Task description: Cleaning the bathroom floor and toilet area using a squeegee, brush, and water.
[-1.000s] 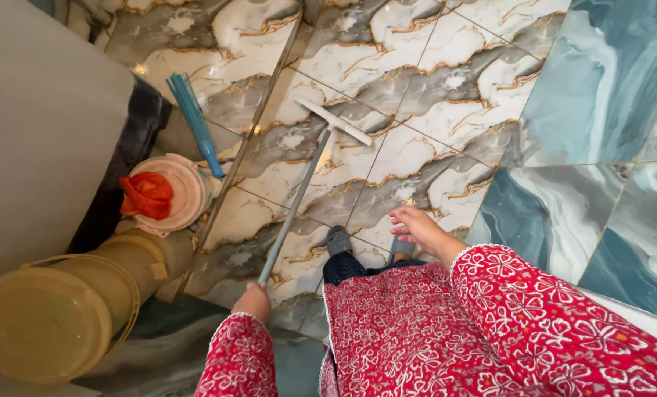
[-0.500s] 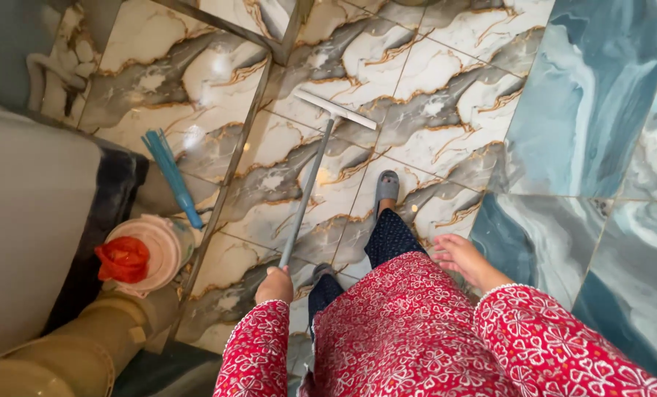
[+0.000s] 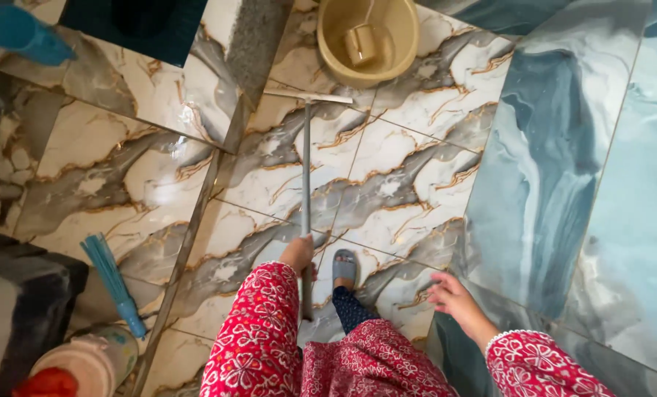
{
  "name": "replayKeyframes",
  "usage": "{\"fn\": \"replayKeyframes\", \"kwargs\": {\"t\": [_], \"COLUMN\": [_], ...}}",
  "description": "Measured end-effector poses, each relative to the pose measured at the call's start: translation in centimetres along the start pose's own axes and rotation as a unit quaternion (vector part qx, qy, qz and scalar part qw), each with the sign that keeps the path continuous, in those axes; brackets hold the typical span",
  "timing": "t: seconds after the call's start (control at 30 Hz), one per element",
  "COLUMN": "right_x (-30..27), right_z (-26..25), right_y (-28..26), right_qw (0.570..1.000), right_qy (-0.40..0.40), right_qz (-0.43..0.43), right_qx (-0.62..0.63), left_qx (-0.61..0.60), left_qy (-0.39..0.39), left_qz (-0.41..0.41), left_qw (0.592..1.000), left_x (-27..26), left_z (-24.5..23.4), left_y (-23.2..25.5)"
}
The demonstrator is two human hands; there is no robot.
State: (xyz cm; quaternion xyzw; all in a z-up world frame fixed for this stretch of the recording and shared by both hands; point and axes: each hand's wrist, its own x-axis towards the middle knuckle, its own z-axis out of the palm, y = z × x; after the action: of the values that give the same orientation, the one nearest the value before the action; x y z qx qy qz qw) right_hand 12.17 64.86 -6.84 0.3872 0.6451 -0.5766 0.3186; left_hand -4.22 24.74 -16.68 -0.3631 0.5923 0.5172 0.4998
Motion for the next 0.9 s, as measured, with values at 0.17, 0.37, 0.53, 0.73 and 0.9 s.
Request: {"fn": "replayKeyframes", "kwargs": {"t": [0.17,0.37,0.53,0.73,0.9], "right_x": [-2.0,-2.2,-3.7,-5.6,-8.6], "right_z": [6.0,9.0,3.8,-9.0,-22.3], "right_y": [-10.0,-13.5,-13.2,-12.5,-10.5], "right_qw": [0.972,0.957,0.942,0.889,0.907], "right_qy": [-0.061,-0.048,0.079,0.241,0.245], "right_qz": [-0.202,-0.248,-0.287,-0.248,-0.224], "right_qx": [-0.102,0.145,0.157,0.300,0.258], "left_qx": [-0.201,-0.043,0.142,0.138,0.075], "left_qy": [-0.150,-0.168,-0.133,-0.125,-0.096], "left_qz": [0.067,0.111,0.101,0.138,0.109], "left_qw": [0.966,0.979,0.976,0.973,0.987], "left_x": [-7.3,-12.3,-14.8,-14.7,-16.7], "left_z": [11.3,20.4,21.1,17.4,12.3], "left_y": [7.8,9.6,10.3,8.1,7.6]}}
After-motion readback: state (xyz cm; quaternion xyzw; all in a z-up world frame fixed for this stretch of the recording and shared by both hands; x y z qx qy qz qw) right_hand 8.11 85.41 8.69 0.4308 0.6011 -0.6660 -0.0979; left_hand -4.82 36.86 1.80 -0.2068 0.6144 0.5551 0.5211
